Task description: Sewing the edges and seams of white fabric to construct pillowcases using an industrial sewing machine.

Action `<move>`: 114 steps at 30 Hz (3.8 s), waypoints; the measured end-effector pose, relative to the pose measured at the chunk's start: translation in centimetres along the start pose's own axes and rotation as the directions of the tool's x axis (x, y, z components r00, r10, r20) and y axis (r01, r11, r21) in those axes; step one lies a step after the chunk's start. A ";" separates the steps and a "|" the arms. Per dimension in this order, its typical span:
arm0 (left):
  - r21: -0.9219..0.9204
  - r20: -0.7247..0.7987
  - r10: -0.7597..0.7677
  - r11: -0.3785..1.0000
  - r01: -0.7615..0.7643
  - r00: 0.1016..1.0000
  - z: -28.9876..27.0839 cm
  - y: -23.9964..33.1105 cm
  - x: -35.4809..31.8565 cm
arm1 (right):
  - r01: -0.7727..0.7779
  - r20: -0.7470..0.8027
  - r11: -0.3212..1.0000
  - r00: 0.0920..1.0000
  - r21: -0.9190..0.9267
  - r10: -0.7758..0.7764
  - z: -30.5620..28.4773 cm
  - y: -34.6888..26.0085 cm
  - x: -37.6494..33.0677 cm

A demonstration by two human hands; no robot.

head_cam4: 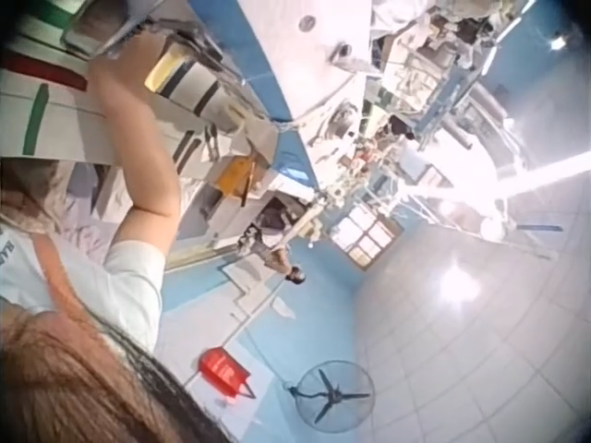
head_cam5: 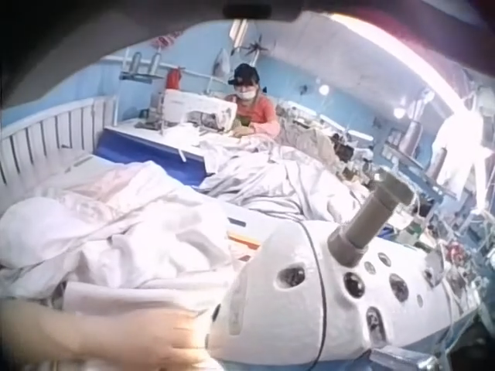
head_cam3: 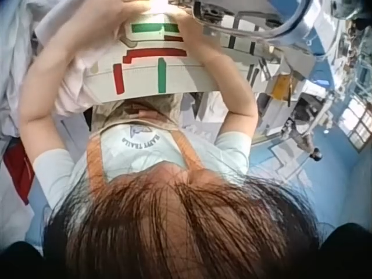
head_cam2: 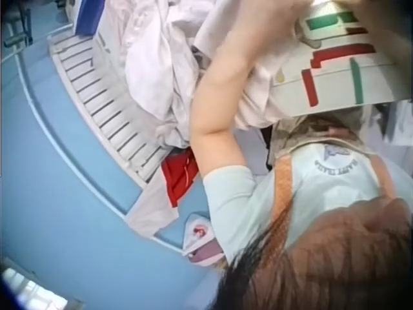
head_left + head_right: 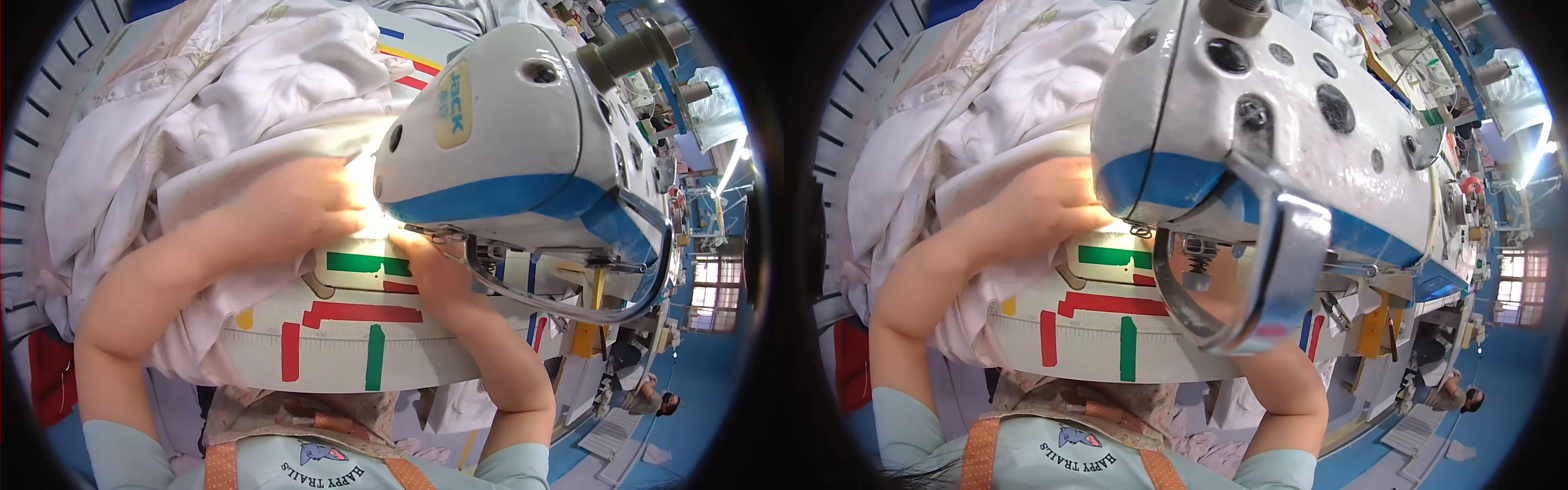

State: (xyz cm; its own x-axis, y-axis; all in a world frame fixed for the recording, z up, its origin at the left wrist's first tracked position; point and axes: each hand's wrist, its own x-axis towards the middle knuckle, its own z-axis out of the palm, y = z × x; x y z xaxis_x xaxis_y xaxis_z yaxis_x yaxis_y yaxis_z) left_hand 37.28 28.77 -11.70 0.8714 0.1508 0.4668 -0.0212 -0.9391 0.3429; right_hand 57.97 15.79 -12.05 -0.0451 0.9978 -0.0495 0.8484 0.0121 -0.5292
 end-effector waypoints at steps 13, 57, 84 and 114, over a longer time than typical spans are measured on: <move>0.036 -0.047 -0.072 0.997 0.074 0.996 -0.4 0.1 0.4 | 0.030 -0.212 0.999 0.977 0.041 -0.020 0.7 1.7 -0.3; 0.527 -0.063 -0.562 0.683 0.506 0.824 -6.8 3.3 -8.5 | 0.089 -0.149 0.359 0.978 0.929 0.144 -1.7 -3.1 -7.3; 0.606 0.008 -0.951 0.250 0.755 0.308 -11.1 8.8 -10.1 | -0.201 0.184 0.092 0.969 0.975 0.162 7.0 -10.8 -20.9; 0.606 0.016 -0.605 0.640 0.473 0.796 -4.6 8.5 -10.4 | -0.832 -0.746 0.536 0.266 0.142 0.610 8.8 21.1 -34.5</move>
State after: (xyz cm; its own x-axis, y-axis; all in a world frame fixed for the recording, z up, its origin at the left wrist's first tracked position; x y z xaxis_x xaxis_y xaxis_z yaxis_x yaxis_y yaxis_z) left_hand 25.80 20.62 -9.91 0.7147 0.6829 0.1510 0.6957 -0.7163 -0.0536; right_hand 72.81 -18.99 -28.94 0.8994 0.3221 0.2956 0.4176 -0.8329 -0.3631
